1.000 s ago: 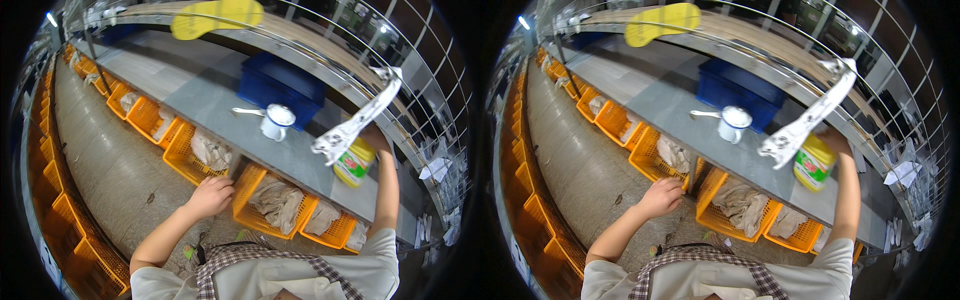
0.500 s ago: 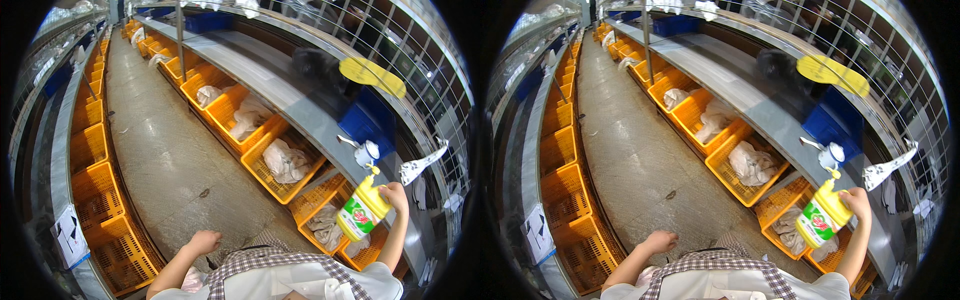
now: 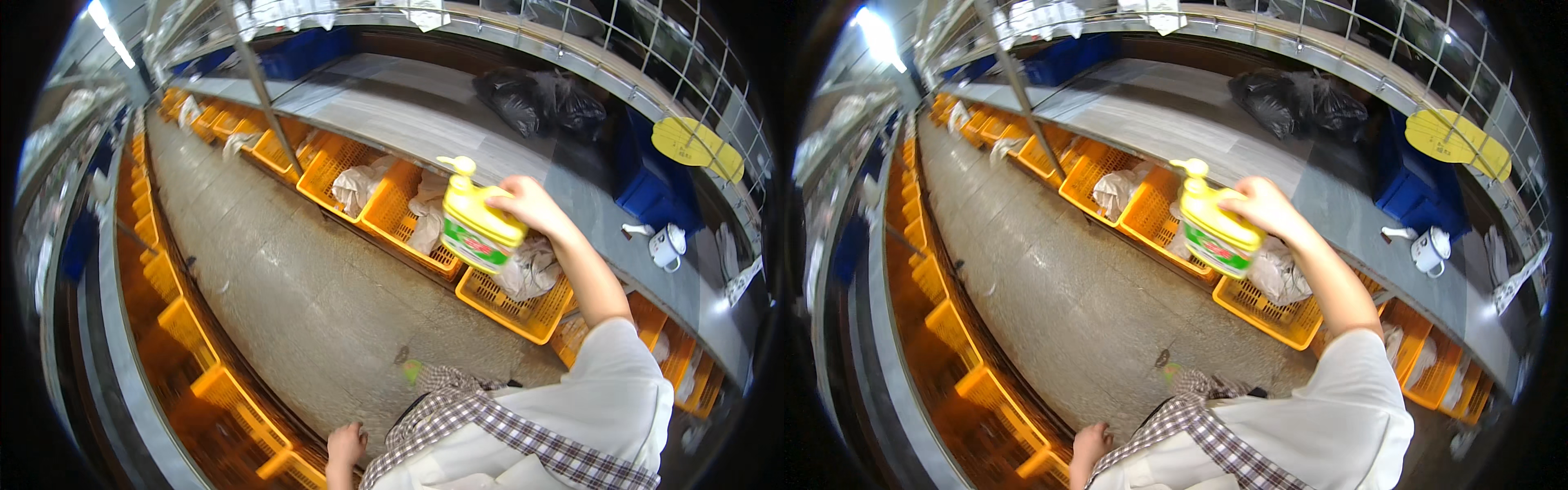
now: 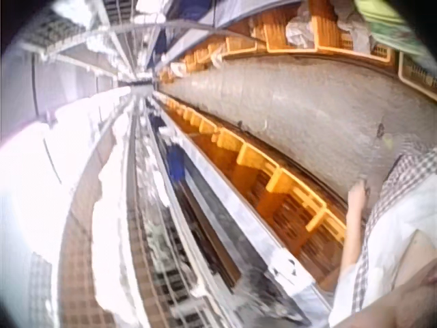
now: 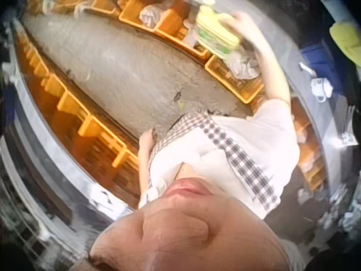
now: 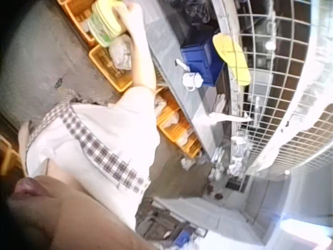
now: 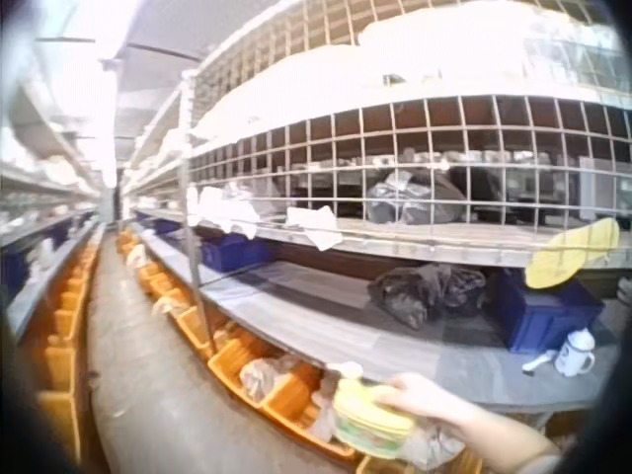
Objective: The person repeatedly picks up white cloth items from yellow plastic baskets, unfolds them, and folds them by hand. The person then walks to a shelf, picks up a yellow detergent bottle, and places it on a metal table before returning to fold more cloth items.
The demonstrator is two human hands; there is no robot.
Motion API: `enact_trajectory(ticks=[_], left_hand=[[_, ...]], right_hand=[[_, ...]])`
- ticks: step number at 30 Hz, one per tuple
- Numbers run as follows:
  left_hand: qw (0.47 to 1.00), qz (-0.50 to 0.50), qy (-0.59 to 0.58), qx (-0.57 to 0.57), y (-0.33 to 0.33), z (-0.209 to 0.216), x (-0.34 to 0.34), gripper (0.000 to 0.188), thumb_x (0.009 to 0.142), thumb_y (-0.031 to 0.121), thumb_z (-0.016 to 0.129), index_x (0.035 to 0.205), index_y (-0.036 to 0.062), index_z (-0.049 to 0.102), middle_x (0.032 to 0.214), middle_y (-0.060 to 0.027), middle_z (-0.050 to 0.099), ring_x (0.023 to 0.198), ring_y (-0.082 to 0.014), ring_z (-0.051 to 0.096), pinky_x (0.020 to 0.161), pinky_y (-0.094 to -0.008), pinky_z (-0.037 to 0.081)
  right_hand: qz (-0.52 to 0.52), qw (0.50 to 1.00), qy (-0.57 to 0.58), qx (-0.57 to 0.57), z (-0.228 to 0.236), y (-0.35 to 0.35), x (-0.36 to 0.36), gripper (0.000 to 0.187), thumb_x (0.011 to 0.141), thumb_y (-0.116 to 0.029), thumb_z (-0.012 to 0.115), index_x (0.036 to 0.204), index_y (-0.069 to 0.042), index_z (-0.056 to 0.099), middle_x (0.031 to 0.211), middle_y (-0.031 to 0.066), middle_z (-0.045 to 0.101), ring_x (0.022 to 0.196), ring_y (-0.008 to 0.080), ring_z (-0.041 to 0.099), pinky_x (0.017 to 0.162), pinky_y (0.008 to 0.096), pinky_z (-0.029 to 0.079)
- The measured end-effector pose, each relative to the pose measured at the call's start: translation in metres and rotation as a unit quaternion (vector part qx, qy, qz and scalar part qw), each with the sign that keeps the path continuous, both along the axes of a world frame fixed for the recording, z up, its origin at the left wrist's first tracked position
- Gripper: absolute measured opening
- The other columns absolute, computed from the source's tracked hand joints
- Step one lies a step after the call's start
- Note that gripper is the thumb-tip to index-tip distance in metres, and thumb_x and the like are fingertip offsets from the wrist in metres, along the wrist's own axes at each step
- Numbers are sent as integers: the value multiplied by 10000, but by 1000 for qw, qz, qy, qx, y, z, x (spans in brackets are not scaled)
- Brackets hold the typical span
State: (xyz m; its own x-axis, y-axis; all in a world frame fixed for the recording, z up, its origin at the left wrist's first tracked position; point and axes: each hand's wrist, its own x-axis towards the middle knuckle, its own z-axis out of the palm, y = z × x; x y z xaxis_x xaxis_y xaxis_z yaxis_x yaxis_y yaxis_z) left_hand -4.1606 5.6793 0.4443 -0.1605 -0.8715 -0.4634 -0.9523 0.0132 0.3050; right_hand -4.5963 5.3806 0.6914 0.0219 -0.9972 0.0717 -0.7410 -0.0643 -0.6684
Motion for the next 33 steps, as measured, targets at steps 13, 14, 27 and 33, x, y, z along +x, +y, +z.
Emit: enact_trajectory(ticks=[13,14,27,33], left_hand=[[900,350,46,255,-203,-53,214,321,865,162,490,1130,18,602,1039,-167,639,1007,-277,595,884,-354,453],[908,346,53,232,-227,-51,238,315,868,144,483,1130,16,603,1045,-166,640,1022,-271,592,890,-352,450],[983,45,80,-161,-665,50,482,363,820,178,625,1149,41,558,1156,-168,580,1075,-340,545,887,-418,462],[950,14,166,-263,-879,89,503,485,776,156,673,1212,37,498,1215,-191,538,1109,-366,520,917,-421,445]], right_hand=[[83,867,-465,158,-8,-325,282,141,816,-121,654,868,9,632,812,94,674,714,135,642,653,248,518],[88,864,-469,161,-9,-346,307,146,817,-123,658,870,10,633,813,93,674,694,125,636,629,234,513],[158,761,-589,219,19,-612,597,204,872,-67,605,1015,79,612,951,116,670,773,115,650,661,202,538],[140,687,-697,150,10,-759,689,191,874,7,565,1042,97,563,1006,145,627,849,146,617,751,221,511]])
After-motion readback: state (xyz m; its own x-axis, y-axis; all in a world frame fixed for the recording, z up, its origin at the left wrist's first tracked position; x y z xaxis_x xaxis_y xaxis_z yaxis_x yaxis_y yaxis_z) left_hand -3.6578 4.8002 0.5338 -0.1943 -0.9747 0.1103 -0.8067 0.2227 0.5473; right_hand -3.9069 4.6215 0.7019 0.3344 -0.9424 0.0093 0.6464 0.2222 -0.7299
